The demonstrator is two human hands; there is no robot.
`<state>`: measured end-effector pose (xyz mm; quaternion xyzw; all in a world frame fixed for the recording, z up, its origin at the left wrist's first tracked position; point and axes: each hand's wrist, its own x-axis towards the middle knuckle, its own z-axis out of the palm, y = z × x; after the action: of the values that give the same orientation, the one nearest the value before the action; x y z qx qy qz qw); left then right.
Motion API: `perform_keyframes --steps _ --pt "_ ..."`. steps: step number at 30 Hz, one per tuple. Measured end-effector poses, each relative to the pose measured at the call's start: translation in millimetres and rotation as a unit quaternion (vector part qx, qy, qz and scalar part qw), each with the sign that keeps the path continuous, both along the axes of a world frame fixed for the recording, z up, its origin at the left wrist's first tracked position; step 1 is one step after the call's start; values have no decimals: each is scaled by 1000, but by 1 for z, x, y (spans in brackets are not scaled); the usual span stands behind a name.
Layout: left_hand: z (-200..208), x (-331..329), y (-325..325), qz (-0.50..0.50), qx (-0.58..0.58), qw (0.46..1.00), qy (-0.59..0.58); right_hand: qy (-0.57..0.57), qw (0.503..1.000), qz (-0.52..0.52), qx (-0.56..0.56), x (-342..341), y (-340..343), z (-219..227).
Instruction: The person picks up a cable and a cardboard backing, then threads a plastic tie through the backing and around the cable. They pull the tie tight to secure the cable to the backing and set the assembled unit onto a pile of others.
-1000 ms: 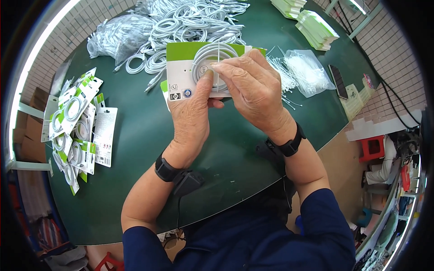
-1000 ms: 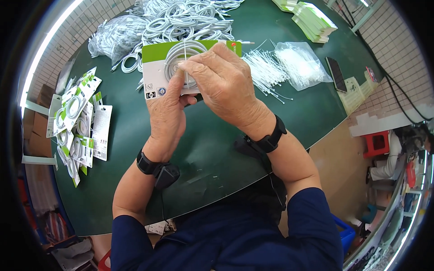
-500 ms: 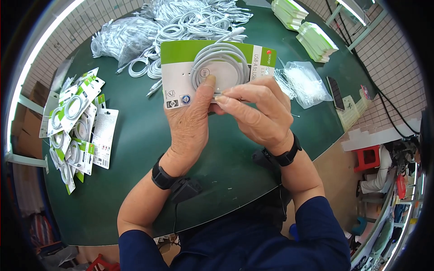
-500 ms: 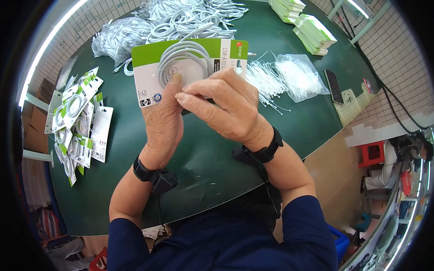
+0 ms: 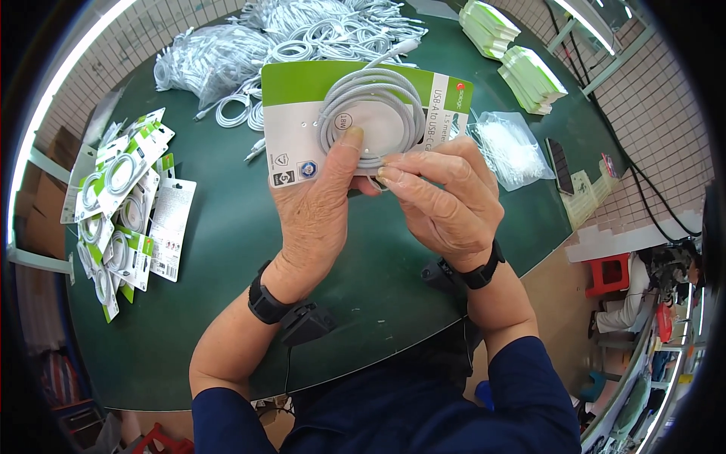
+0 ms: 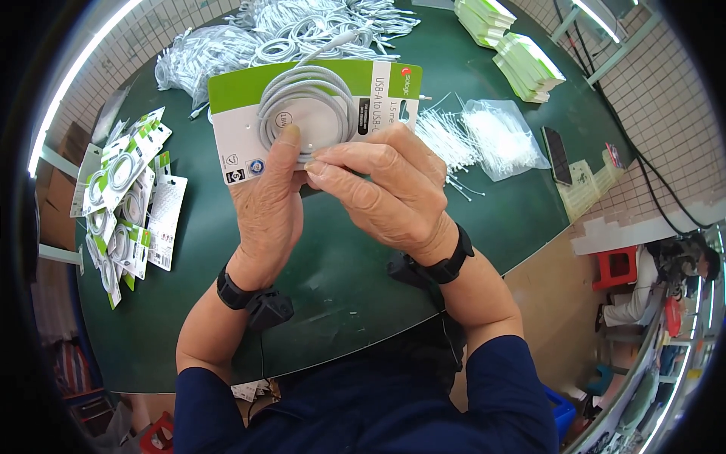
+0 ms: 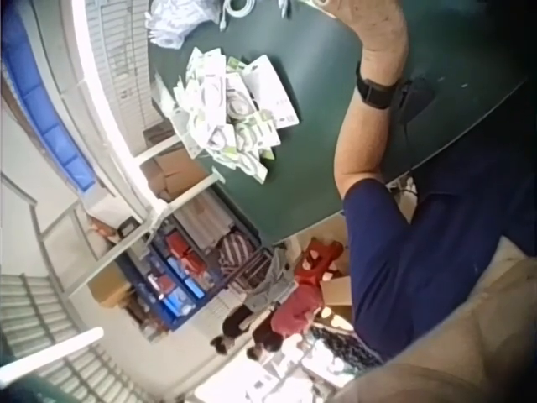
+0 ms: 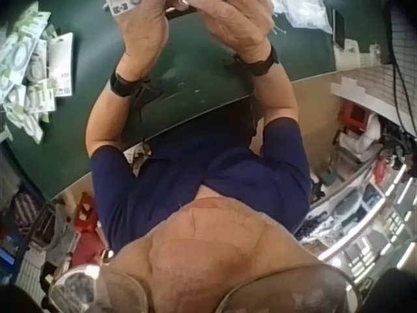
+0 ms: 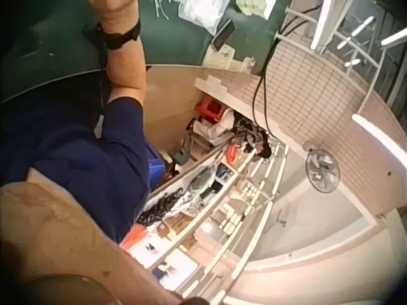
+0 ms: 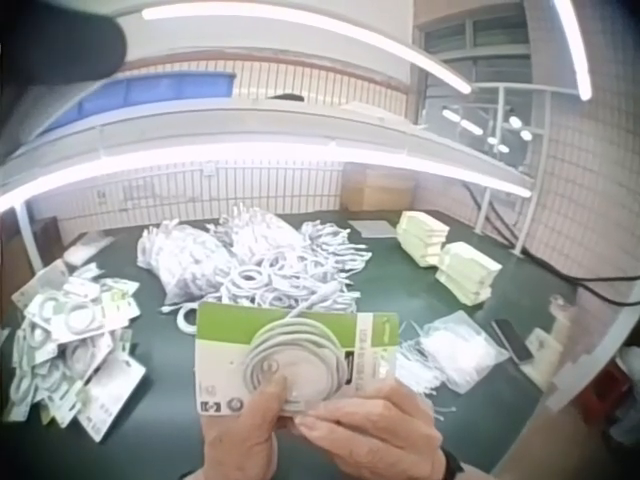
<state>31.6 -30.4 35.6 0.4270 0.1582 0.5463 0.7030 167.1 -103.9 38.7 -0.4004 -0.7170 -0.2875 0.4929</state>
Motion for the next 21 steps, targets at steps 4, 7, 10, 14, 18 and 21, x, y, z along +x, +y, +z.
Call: perform_keyframes --steps 4,7,10,14,18,21 --pt "-1 0 0 0 2 1000 -3 -1 1000 2 -10 0 -2 0" --pt "-1 0 0 1 6 1000 -8 3 1000 11 -8 0 -1 0" --pt "-1 -1 0 1 11 1000 -14 0 1000 14 2 0 1 1" --pt "-2 -1 1 1 13 1000 -5 -5 1000 8 11 -1 1 1" --pt "-1 -1 1 -3 13 1000 -8 8 1000 8 -3 -1 0 0" --pt "0 0 -1 2 3 1000 2 13 1000 9 -1 -1 1 0"
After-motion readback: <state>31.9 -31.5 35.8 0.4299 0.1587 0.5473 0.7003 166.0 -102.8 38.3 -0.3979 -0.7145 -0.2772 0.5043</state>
